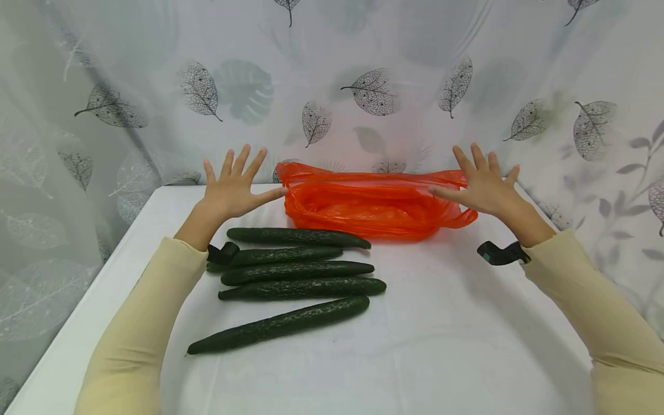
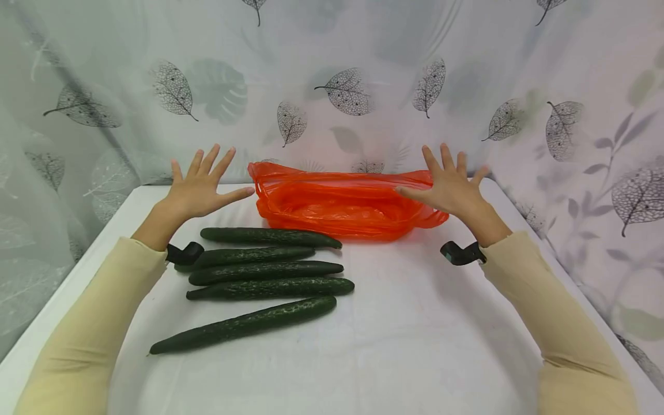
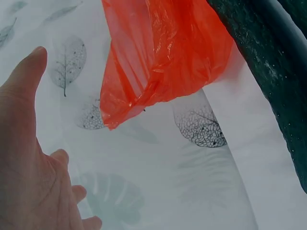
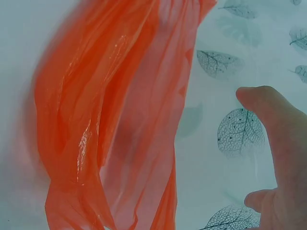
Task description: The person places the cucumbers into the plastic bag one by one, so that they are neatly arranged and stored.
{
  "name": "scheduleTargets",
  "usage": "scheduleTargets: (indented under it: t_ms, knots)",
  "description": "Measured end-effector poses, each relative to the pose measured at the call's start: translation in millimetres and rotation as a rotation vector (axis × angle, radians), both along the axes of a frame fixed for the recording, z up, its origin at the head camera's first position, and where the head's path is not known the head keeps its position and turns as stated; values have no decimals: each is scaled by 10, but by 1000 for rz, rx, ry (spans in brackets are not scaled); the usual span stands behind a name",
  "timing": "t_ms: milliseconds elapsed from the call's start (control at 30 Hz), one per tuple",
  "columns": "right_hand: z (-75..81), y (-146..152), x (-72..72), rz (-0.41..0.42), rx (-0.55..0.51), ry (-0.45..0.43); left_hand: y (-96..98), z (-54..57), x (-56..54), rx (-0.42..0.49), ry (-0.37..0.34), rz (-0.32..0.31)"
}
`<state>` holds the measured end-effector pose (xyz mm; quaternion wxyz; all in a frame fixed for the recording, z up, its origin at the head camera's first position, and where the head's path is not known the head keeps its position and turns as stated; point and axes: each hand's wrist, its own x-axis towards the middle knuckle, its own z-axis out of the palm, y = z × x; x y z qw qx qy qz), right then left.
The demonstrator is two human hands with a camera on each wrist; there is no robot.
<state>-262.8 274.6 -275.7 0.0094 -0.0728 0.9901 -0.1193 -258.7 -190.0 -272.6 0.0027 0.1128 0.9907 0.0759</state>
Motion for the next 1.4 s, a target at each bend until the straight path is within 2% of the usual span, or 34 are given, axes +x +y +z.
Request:
scheduleTargets:
  t_ms: [500, 600, 733, 1000, 1400]
  knots:
    - [-57, 1, 87, 20, -70, 42, 60, -40, 110, -48, 63, -33]
    - [-87, -5, 105, 16, -106, 59, 69, -65, 125, -47, 68, -40]
    - [-152, -13, 128, 26, -171, 125, 92, -94, 148, -40, 70, -48]
    - [-299, -11, 152, 13, -341, 228, 144, -197, 211, -47, 62, -61]
    - [-535, 94, 168, -16, -473, 253, 222, -332, 360, -3, 61, -120]
